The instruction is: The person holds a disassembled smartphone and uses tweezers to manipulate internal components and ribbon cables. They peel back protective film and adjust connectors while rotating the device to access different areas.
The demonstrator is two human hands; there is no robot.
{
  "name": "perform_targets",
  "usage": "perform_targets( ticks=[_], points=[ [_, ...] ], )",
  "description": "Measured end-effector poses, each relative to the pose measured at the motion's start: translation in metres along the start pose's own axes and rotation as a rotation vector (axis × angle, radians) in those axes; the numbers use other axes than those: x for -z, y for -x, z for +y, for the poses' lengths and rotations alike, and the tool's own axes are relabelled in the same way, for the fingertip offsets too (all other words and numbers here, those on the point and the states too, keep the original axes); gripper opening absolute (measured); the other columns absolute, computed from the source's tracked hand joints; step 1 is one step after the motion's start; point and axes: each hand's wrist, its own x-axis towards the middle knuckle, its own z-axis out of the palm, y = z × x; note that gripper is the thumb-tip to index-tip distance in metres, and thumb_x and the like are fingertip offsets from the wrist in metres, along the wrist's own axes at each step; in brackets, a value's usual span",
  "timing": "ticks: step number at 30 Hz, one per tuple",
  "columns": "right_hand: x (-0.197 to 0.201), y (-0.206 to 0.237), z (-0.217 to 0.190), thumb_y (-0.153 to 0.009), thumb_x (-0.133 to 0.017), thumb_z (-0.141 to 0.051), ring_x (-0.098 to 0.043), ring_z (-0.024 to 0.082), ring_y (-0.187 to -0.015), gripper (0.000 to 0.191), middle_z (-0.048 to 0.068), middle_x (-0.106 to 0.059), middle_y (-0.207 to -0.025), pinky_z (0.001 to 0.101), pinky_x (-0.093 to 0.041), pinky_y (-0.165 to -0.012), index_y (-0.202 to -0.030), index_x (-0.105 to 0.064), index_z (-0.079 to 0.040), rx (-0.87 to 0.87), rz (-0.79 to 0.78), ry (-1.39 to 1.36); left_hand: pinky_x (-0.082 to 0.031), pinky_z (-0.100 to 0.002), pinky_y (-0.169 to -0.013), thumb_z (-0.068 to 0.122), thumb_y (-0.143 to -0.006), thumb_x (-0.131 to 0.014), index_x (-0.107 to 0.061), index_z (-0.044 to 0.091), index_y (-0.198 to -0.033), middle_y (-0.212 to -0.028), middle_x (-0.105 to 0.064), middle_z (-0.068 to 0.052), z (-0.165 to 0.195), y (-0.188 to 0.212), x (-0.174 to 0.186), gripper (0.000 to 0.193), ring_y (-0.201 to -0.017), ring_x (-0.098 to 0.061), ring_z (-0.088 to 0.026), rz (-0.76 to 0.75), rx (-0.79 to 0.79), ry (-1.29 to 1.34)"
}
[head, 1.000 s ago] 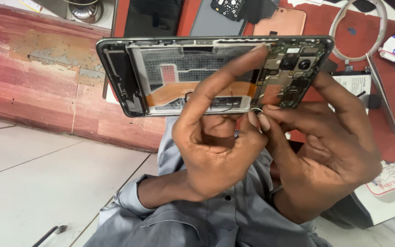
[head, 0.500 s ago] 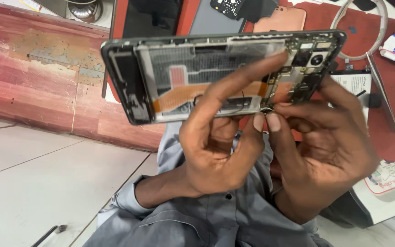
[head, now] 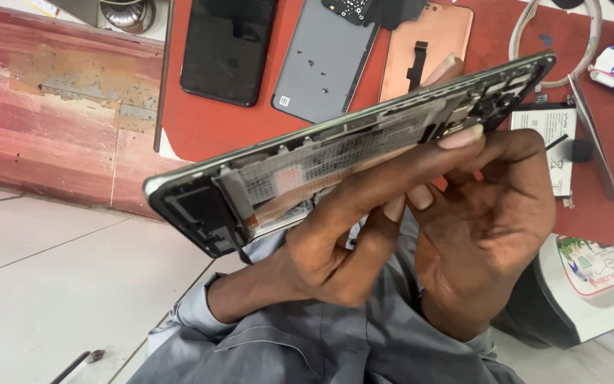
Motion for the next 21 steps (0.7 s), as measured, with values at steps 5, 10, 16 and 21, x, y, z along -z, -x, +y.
perform_targets(
  ticks=[5, 10, 16, 21],
  points=[
    [-0.001, -0.001, 0.002, -0.100, -0.073, 0.012, -0.064, 0.013, -0.096, 0.029, 0.013, -0.062, -0.107, 0.0228, -0.056, -0.091, -0.116, -0.050, 0.004, -0.013, 0.011, -0.041, -0.040, -0.028, -0.126, -0.011, -0.115, -0.036, -0.037, 0.008, -0.156, -0.158, -0.041, -0.011, -0.002, -0.001, 0.001, 0.045, -0.147, -0.044, -0.018, -0.013, -0.026, -0.035],
    [0.000, 0.001, 0.005, -0.102, -0.073, 0.012, -0.063, 0.013, -0.096, 0.027, 0.012, -0.063, -0.109, 0.0235, -0.055, -0.091, -0.114, -0.051, 0.004, -0.006, -0.015, -0.164, -0.034, -0.032, -0.128, -0.003, -0.116, -0.039, -0.037, 0.009, -0.157, -0.163, -0.034, -0.012, 0.000, -0.005, 0.005, 0.043, -0.149, -0.038, -0.022, -0.078, -0.004, -0.055],
    [0.007, 0.001, 0.008, -0.102, -0.071, 0.014, -0.062, 0.014, -0.096, 0.023, 0.013, -0.062, -0.108, 0.0233, -0.052, -0.090, -0.107, -0.051, 0.003, -0.013, 0.000, -0.199, -0.028, -0.037, -0.131, 0.007, -0.117, -0.042, -0.037, 0.010, -0.158, -0.168, -0.025, -0.014, -0.001, -0.005, 0.008, 0.041, -0.151, -0.030, -0.026, -0.113, 0.039, -0.035],
    [0.007, -0.003, 0.013, -0.096, -0.069, 0.013, -0.066, 0.017, -0.089, 0.023, 0.013, -0.065, -0.107, 0.0283, -0.059, -0.081, -0.107, -0.052, 0.001, -0.052, 0.008, -0.242, -0.042, -0.040, -0.115, 0.010, -0.101, -0.049, -0.038, 0.003, -0.154, -0.169, -0.033, -0.019, -0.002, -0.002, -0.003, 0.054, -0.134, -0.049, -0.030, 0.019, 0.180, 0.152]
  ],
)
